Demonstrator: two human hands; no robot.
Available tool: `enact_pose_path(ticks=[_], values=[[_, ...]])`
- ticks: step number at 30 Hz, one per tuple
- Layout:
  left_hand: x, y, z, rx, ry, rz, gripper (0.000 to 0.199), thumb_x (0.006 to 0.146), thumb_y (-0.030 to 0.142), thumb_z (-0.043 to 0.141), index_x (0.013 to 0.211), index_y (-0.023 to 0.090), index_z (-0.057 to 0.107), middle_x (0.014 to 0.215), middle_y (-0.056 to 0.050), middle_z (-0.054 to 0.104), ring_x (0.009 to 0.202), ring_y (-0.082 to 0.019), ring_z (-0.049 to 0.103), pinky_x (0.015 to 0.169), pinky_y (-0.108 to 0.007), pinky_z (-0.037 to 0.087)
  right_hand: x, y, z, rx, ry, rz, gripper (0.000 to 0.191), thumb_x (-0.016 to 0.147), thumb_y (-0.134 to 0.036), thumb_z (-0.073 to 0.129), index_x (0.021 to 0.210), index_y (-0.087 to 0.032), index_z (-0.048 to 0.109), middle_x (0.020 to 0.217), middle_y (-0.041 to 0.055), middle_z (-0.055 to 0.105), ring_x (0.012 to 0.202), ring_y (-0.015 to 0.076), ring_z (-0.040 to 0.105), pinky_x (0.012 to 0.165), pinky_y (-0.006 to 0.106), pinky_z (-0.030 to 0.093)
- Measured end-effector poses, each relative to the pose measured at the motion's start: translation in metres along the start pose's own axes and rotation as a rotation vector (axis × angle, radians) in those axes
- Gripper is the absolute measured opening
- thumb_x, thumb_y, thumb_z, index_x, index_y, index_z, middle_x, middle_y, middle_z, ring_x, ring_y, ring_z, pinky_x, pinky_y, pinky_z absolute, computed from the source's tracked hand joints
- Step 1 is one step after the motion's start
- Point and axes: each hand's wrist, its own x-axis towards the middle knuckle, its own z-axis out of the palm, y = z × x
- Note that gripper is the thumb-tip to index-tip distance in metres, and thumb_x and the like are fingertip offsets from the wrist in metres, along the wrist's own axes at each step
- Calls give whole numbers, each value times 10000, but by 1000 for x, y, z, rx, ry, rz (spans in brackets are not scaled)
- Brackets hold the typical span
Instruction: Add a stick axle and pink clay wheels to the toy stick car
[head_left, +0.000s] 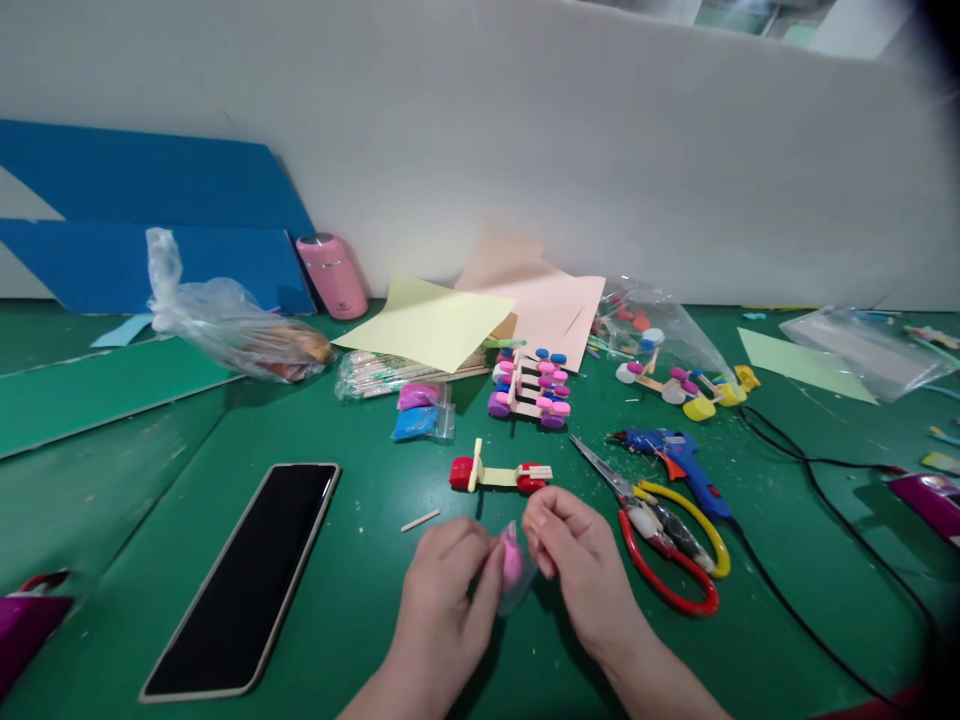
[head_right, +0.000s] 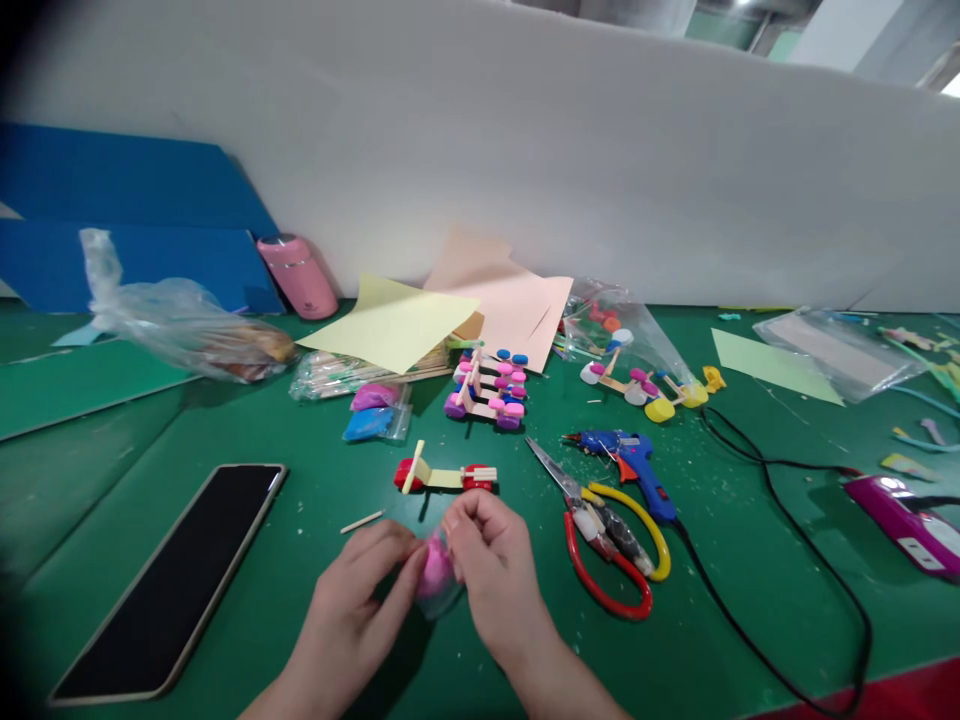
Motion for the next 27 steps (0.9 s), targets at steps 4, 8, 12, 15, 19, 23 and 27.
enact_pose_path(ticks=[4, 8, 12, 15, 19, 23, 27], values=[[3, 1, -6, -187, -48, -220, 247, 811, 179, 454, 575, 160, 520, 574, -5, 522, 540, -118, 497, 514, -216, 397, -1, -1, -8, -150, -30, -106, 115, 842, -294, 468, 811, -190, 508, 643, -41, 418, 549, 86, 375, 497, 198, 318], [5, 2, -10, -253, -103, -174, 228, 794, 175, 460, 582, 154, 538, 588, -5, 515, 562, -123, 495, 542, -222, 389, -4, 2, -11, -382, -144, -128, 109, 810, -255, 518, 891, -200, 566, 755, -2, 479, 641, 116, 447, 563, 222, 359], [5, 0, -7, -312, -115, -219, 207, 775, 202, 489, 580, 154, 540, 584, 2, 491, 562, -126, 475, 540, -228, 371, -5, 5, -11, -489, -172, -175, 127, 797, -180, 507, 693, -173, 580, 700, -2, 465, 623, 114, 450, 544, 220, 345], [5, -2, -3, -496, -105, -352, 178, 765, 255, 529, 618, 156, 547, 622, 3, 507, 599, -127, 474, 562, -222, 373, -4, 8, -9, -448, -109, -191, 141, 799, -160, 480, 665, -173, 520, 694, -11, 448, 595, 106, 434, 522, 217, 337], [4, -6, 4, -747, -135, -531, 166, 777, 319, 533, 806, 163, 582, 735, -12, 569, 681, -138, 488, 613, -220, 392, -5, 13, -9, -344, -37, -175, 164, 844, -196, 410, 694, -185, 473, 699, -16, 441, 611, 111, 437, 538, 222, 350], [3, -9, 6, -692, -176, -537, 199, 772, 326, 536, 707, 147, 595, 650, -1, 550, 622, -130, 461, 584, -214, 374, -4, 11, -12, -382, -93, -106, 62, 819, -199, 466, 810, -184, 526, 736, -11, 468, 618, 111, 455, 551, 221, 370], [3, -9, 4, -582, -151, -431, 213, 776, 309, 520, 635, 155, 559, 613, 16, 486, 582, -122, 433, 544, -211, 351, -1, 5, -14, -520, -189, -132, 98, 778, -183, 530, 687, -173, 565, 702, -2, 491, 628, 119, 476, 559, 226, 371]])
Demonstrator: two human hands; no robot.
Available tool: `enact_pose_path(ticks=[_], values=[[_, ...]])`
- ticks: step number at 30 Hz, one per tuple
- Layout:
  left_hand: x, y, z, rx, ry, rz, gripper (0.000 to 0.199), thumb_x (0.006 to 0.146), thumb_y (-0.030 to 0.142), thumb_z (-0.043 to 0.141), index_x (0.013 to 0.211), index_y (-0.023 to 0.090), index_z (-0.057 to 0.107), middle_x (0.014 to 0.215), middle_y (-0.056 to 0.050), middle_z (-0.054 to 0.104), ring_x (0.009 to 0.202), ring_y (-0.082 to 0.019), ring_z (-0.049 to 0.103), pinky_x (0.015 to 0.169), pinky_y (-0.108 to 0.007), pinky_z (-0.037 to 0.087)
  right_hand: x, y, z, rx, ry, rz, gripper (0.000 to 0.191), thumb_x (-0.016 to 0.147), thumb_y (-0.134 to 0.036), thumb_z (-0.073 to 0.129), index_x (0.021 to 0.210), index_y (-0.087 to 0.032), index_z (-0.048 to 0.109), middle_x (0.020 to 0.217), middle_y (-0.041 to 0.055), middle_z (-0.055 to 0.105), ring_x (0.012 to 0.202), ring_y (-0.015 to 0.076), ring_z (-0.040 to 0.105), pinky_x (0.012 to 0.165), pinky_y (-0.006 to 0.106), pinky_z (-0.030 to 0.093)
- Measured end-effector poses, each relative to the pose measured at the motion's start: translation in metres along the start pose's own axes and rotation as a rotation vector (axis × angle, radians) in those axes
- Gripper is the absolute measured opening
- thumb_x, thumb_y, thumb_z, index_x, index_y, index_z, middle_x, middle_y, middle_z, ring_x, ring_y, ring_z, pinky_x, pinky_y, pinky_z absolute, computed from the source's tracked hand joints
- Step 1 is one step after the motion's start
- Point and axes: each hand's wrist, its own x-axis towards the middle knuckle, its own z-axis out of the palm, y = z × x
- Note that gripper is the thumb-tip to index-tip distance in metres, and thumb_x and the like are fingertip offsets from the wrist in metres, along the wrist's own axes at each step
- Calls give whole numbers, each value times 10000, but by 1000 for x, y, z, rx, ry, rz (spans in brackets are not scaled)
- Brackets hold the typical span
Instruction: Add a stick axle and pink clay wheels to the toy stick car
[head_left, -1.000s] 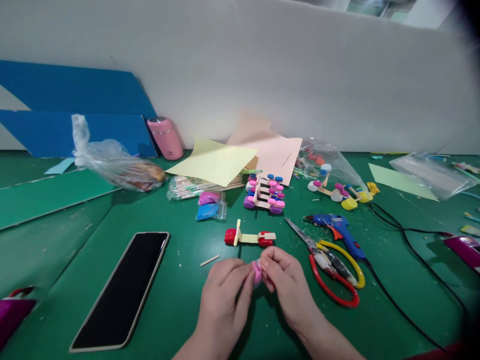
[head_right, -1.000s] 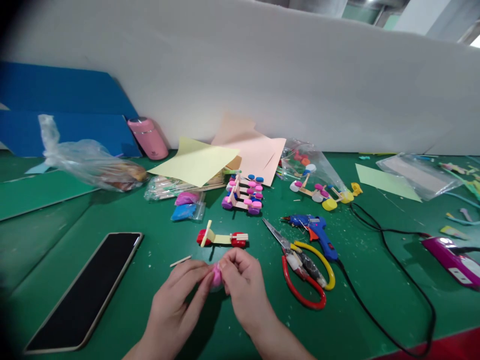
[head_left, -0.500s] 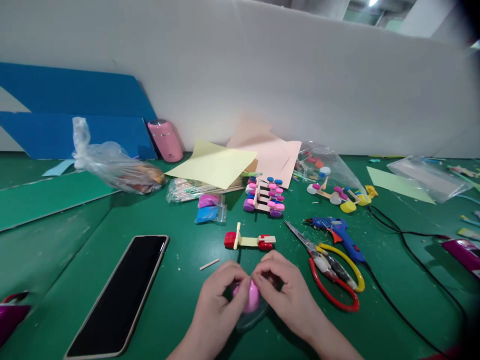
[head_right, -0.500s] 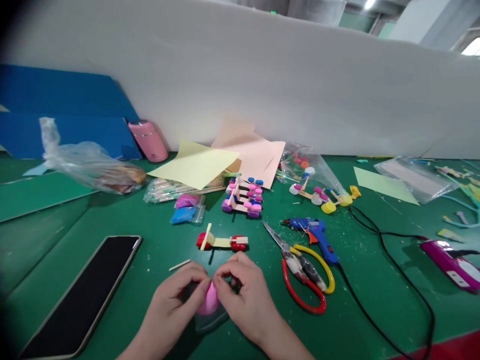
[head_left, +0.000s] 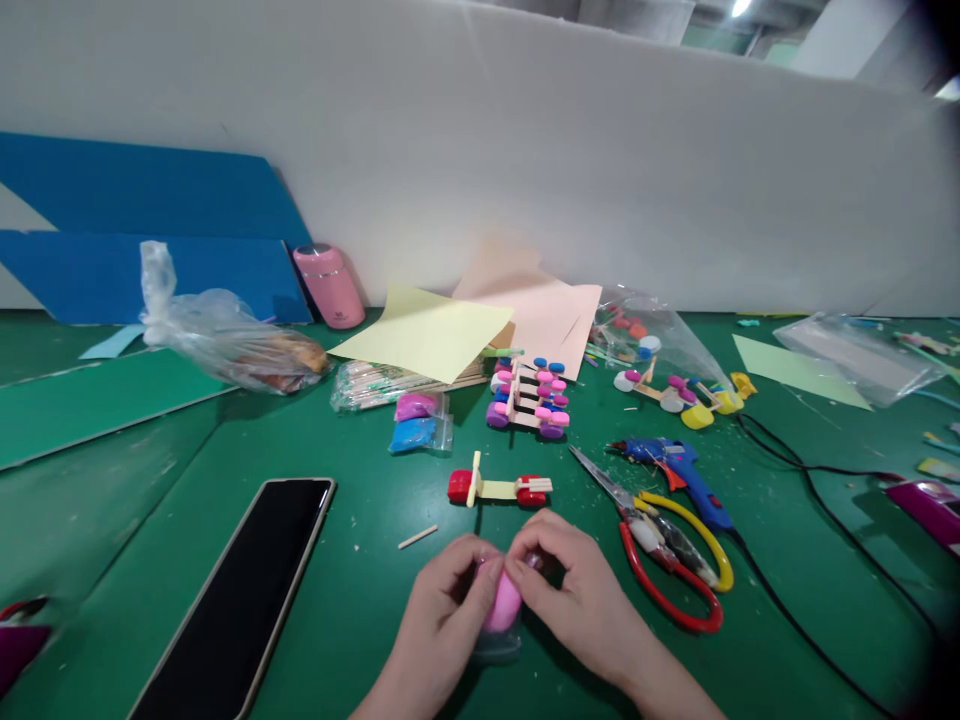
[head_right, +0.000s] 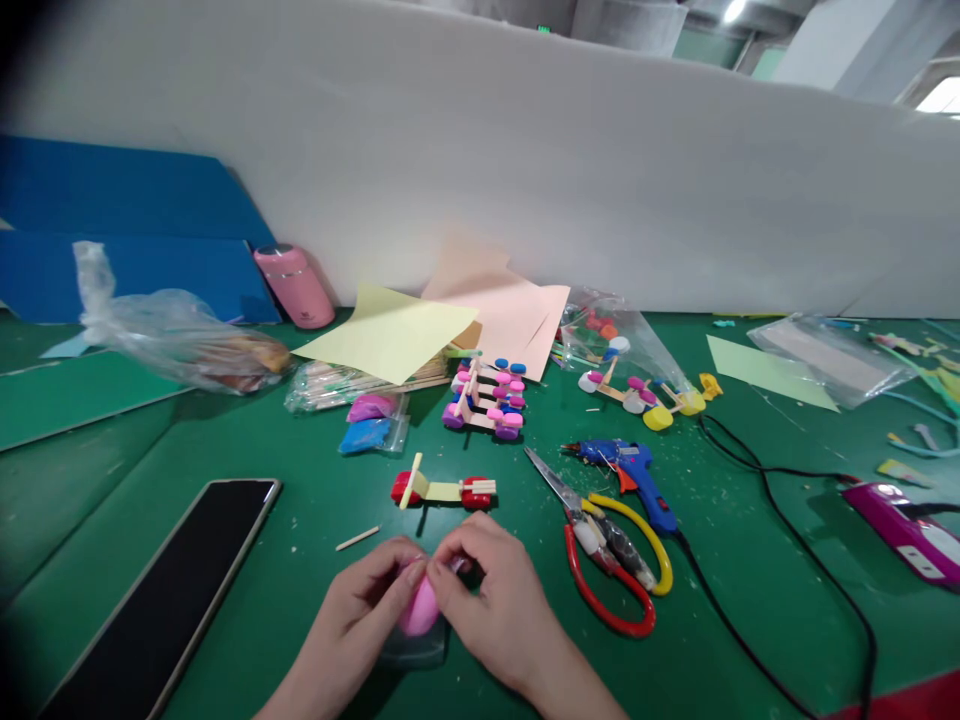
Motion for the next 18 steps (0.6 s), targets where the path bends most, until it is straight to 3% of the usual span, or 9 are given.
enact_pose_path(ticks=[9, 13, 18], values=[[-2, 2, 3, -106, -42, -30, 224, 795, 263, 458, 608, 155, 517, 604, 13, 464, 573, -121, 416, 542, -223, 342, -5, 2, 12, 119, 155, -145, 114, 781, -160, 526, 673, -176, 557, 683, 0, 488, 647, 128, 488, 581, 234, 375], [-1, 2, 5, -108, -28, -14, 190, 759, 195, 456, 587, 155, 524, 615, 8, 468, 586, -128, 437, 560, -231, 357, -5, 8, 17, 154, 222, -86, 141, 807, -196, 494, 671, -177, 528, 675, -4, 474, 622, 126, 468, 559, 237, 357], [0, 0, 4, -128, 2, -45, 111, 708, 148, 469, 629, 152, 547, 633, 4, 491, 612, -135, 454, 574, -234, 364, -1, 9, 17, 187, 179, -13, 166, 804, -221, 497, 648, -171, 524, 663, -5, 465, 600, 122, 455, 535, 232, 341]])
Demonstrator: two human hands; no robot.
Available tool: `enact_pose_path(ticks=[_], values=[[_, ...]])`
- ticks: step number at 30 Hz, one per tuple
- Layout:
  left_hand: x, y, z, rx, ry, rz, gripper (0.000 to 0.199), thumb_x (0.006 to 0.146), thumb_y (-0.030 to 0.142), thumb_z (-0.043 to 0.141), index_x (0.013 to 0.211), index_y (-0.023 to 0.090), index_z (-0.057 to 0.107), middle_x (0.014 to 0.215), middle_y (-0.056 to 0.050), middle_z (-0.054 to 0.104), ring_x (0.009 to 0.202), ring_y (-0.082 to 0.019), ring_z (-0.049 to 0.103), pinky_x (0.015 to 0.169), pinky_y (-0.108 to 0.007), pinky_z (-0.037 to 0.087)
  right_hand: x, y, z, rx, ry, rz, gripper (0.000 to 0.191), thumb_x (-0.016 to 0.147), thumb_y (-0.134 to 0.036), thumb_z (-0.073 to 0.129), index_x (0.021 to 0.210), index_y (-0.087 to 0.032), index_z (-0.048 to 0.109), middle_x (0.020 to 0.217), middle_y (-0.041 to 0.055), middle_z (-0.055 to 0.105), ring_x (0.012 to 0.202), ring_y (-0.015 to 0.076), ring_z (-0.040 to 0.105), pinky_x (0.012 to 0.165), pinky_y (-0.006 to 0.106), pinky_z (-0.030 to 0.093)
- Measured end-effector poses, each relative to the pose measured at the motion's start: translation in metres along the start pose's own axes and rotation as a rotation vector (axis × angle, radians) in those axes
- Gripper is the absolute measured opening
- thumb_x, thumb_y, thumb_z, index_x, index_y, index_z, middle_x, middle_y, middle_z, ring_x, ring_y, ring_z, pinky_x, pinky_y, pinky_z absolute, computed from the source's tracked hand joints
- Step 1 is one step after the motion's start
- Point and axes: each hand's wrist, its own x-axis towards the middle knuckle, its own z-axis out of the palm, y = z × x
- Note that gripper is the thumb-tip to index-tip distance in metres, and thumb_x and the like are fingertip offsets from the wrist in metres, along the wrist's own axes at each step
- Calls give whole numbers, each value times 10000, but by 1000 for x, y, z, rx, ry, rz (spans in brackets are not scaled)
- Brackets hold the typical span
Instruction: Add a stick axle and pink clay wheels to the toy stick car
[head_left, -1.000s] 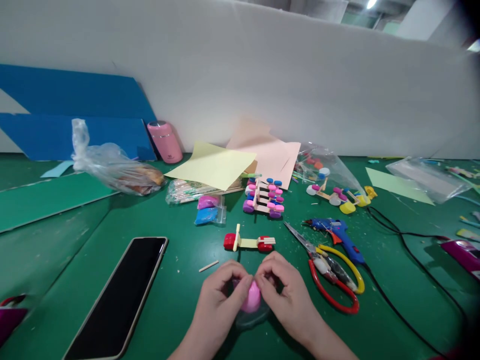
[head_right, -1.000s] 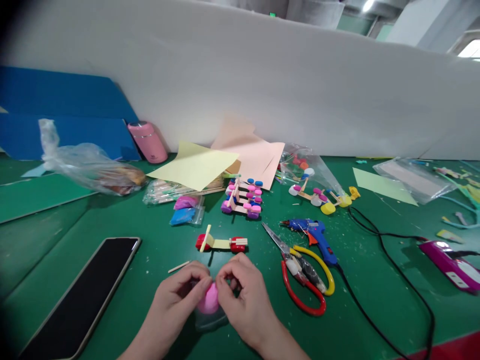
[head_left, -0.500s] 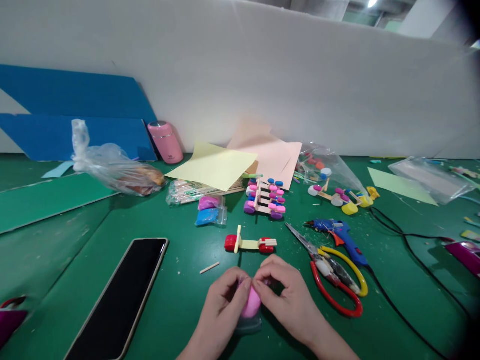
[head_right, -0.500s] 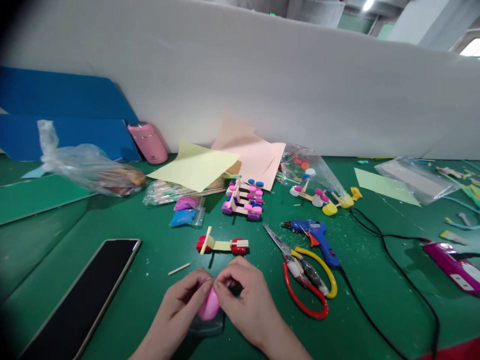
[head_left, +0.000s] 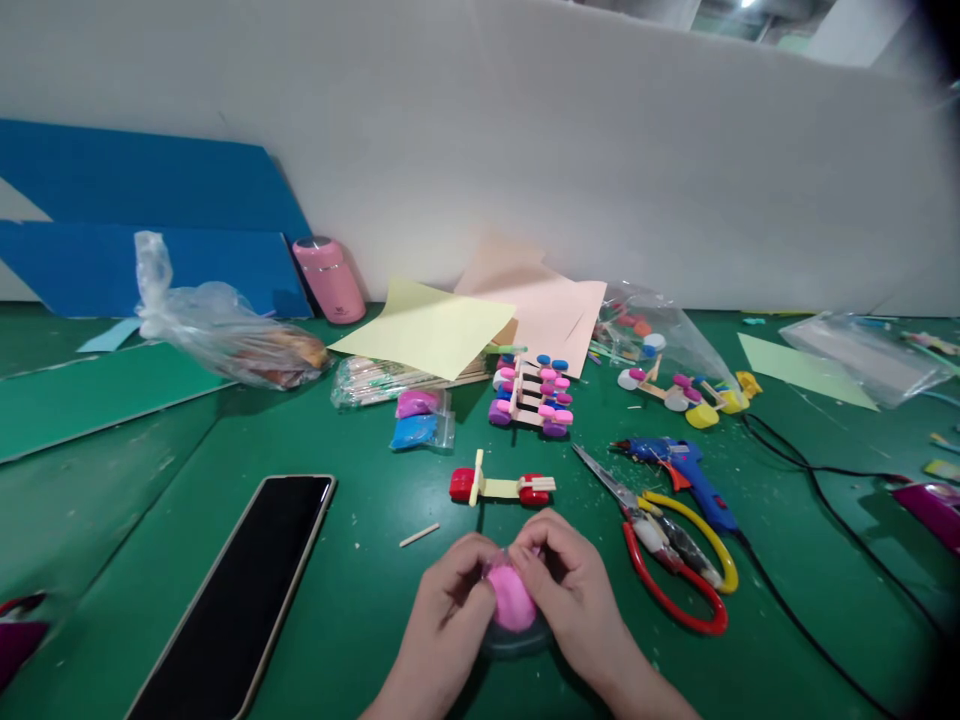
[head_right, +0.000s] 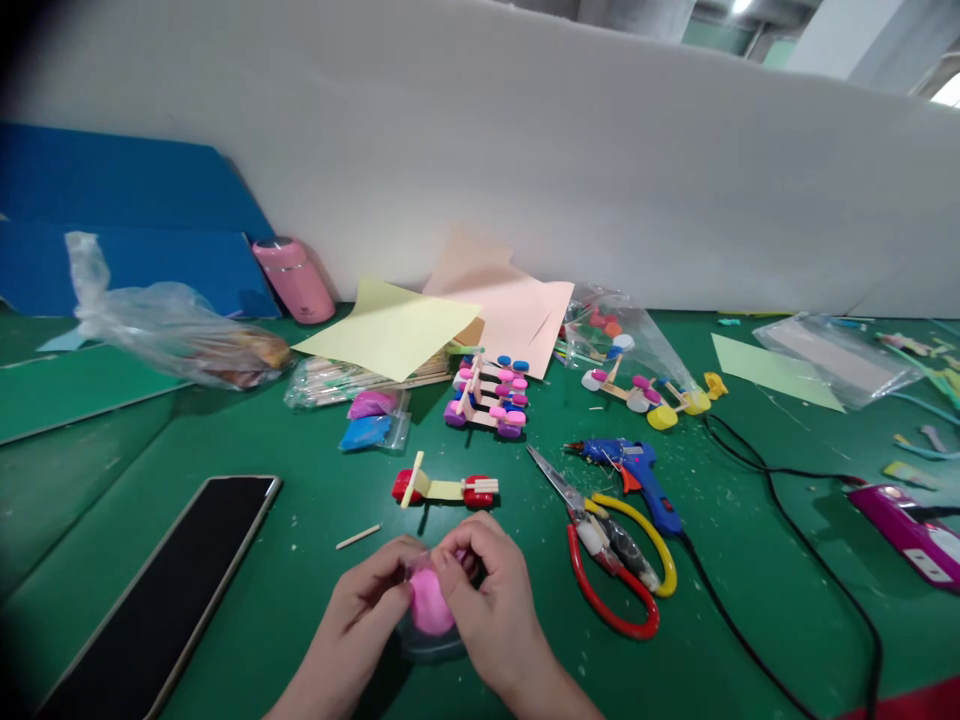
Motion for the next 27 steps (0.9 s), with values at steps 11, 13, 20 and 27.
enact_pose_path(ticks=[11, 13, 20, 27], values=[[-1, 2, 4, -201, -35, -148, 173, 693, 216, 561, 572, 175, 444, 596, 39, 466, 571, -102, 403, 534, -203, 316, 1, 2, 3, 236, -28, 97, 198, 774, -266, 547, 606, -162, 540, 620, -23, 432, 576, 113, 405, 535, 236, 312], [-1, 0, 4, -215, -46, -167, 170, 676, 181, 555, 561, 176, 430, 569, 50, 441, 550, -94, 379, 520, -198, 299, -1, 3, 4, 229, -1, 83, 201, 780, -269, 540, 609, -164, 536, 622, -21, 435, 576, 115, 408, 531, 237, 313], [0, 0, -1, -233, -114, -183, 79, 693, 221, 564, 710, 153, 526, 628, 39, 464, 582, -94, 378, 542, -200, 293, 2, 0, 2, 165, -40, 26, 164, 774, -241, 555, 632, -163, 583, 627, -13, 459, 590, 121, 439, 548, 241, 332], [1, 5, 2, -125, -90, -176, 126, 660, 192, 568, 573, 149, 488, 553, 62, 394, 536, -82, 321, 513, -197, 264, 3, -1, 1, 206, 9, 39, 188, 765, -243, 553, 594, -165, 545, 601, -22, 444, 569, 114, 414, 530, 239, 322]])
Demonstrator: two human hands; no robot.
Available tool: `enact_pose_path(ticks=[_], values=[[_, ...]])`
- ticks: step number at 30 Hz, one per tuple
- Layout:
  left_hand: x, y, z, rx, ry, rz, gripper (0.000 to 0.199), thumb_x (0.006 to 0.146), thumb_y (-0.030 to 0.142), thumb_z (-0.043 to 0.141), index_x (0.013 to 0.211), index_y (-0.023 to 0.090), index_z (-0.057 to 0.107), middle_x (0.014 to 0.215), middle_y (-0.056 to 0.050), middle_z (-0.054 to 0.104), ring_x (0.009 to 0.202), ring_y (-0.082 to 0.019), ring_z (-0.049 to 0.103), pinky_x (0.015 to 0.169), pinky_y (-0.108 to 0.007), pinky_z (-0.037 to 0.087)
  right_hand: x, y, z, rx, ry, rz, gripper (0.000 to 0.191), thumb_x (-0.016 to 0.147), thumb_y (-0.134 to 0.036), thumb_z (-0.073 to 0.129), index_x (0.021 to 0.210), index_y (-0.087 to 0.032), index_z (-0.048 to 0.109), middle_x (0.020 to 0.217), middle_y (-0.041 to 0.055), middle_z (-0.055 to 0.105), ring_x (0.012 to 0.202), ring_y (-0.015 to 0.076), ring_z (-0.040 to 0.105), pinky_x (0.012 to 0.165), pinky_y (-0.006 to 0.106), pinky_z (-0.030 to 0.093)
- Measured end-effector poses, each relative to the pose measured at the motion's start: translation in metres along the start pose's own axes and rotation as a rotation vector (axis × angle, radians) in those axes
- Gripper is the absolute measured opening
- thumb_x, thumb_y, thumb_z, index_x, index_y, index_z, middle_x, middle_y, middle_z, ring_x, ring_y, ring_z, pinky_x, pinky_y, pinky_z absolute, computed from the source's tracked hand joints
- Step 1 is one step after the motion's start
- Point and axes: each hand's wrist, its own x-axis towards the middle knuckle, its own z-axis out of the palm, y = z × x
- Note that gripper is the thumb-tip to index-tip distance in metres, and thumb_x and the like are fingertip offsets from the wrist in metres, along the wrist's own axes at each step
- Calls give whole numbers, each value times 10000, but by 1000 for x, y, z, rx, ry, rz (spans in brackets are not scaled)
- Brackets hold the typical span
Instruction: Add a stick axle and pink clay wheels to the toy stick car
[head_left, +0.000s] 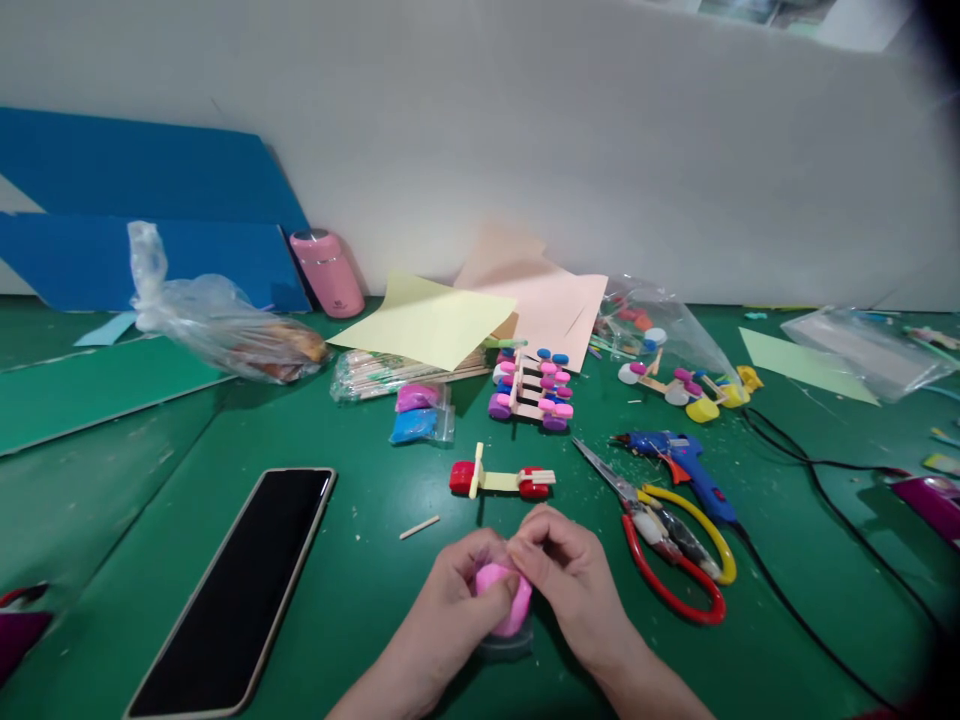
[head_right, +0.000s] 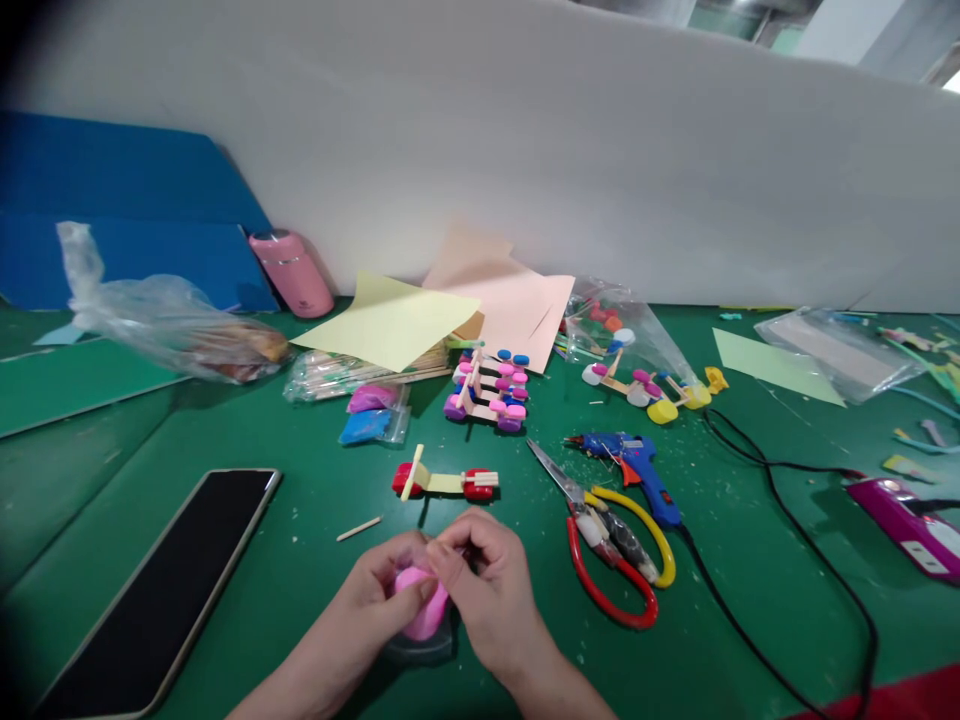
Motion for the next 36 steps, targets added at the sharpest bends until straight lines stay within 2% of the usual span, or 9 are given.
enact_pose_path(ticks=[5, 9, 12, 15, 19, 27, 30, 33, 36], values=[[-2, 0, 3, -54, -6, -29, 125, 647, 195, 592, 578, 147, 500, 552, 63, 380, 537, -81, 311, 512, -196, 261, 2, 0, 0, 56, 64, 26, 191, 753, -240, 571, 582, -163, 533, 593, -32, 439, 567, 105, 409, 533, 227, 332], [-2, -2, 2, -110, -12, -67, 103, 638, 203, 622, 634, 131, 548, 578, 51, 420, 552, -81, 329, 528, -195, 269, 4, -1, -1, 102, 60, 93, 186, 747, -250, 572, 589, -161, 533, 581, -34, 453, 559, 101, 404, 530, 219, 337], [0, -4, -1, -187, -48, -94, 149, 684, 259, 617, 674, 120, 565, 601, 33, 450, 562, -84, 345, 540, -199, 276, 4, -1, -2, 92, 36, 102, 177, 752, -253, 566, 603, -163, 535, 577, -35, 457, 554, 101, 399, 528, 220, 332], [2, -7, -4, -236, -67, -98, 228, 753, 311, 570, 624, 130, 518, 573, 40, 417, 538, -76, 314, 515, -198, 252, 4, -1, -2, 17, 21, 88, 167, 758, -257, 559, 622, -161, 549, 601, -27, 469, 562, 106, 408, 532, 225, 333], [2, -12, -5, -158, -58, -75, 260, 763, 317, 566, 589, 139, 489, 556, 44, 409, 528, -75, 302, 501, -195, 245, 3, -1, -2, -94, 7, 38, 172, 772, -263, 542, 635, -159, 556, 611, -18, 483, 567, 111, 424, 530, 230, 336], [0, -15, -3, -118, -103, -62, 254, 754, 286, 576, 568, 129, 505, 551, 38, 440, 530, -74, 323, 503, -191, 259, 3, -2, -6, -98, -9, 16, 202, 776, -263, 546, 607, -154, 540, 603, -16, 472, 567, 107, 421, 526, 226, 330], [0, -17, -5, -184, -58, -85, 212, 757, 275, 578, 614, 122, 553, 578, 30, 468, 547, -76, 354, 527, -188, 285, 4, -3, -7, -22, -28, 46, 140, 790, -289, 541, 748, -161, 577, 655, -14, 480, 600, 107, 435, 548, 218, 351], [2, -18, -9, -261, 7, -55, 152, 774, 277, 563, 733, 139, 611, 652, 16, 525, 598, -90, 409, 593, -202, 337, 3, -2, -7, 42, -40, 47, 238, 800, -325, 531, 996, -190, 538, 783, 4, 500, 694, 123, 470, 616, 224, 387], [4, -17, -14, -197, 29, 31, 154, 791, 277, 546, 823, 161, 641, 721, 3, 561, 674, -114, 448, 660, -220, 360, 2, 0, -6, 1, -88, 34, 199, 807, -331, 522, 934, -179, 540, 793, 13, 510, 700, 128, 468, 611, 226, 386]])
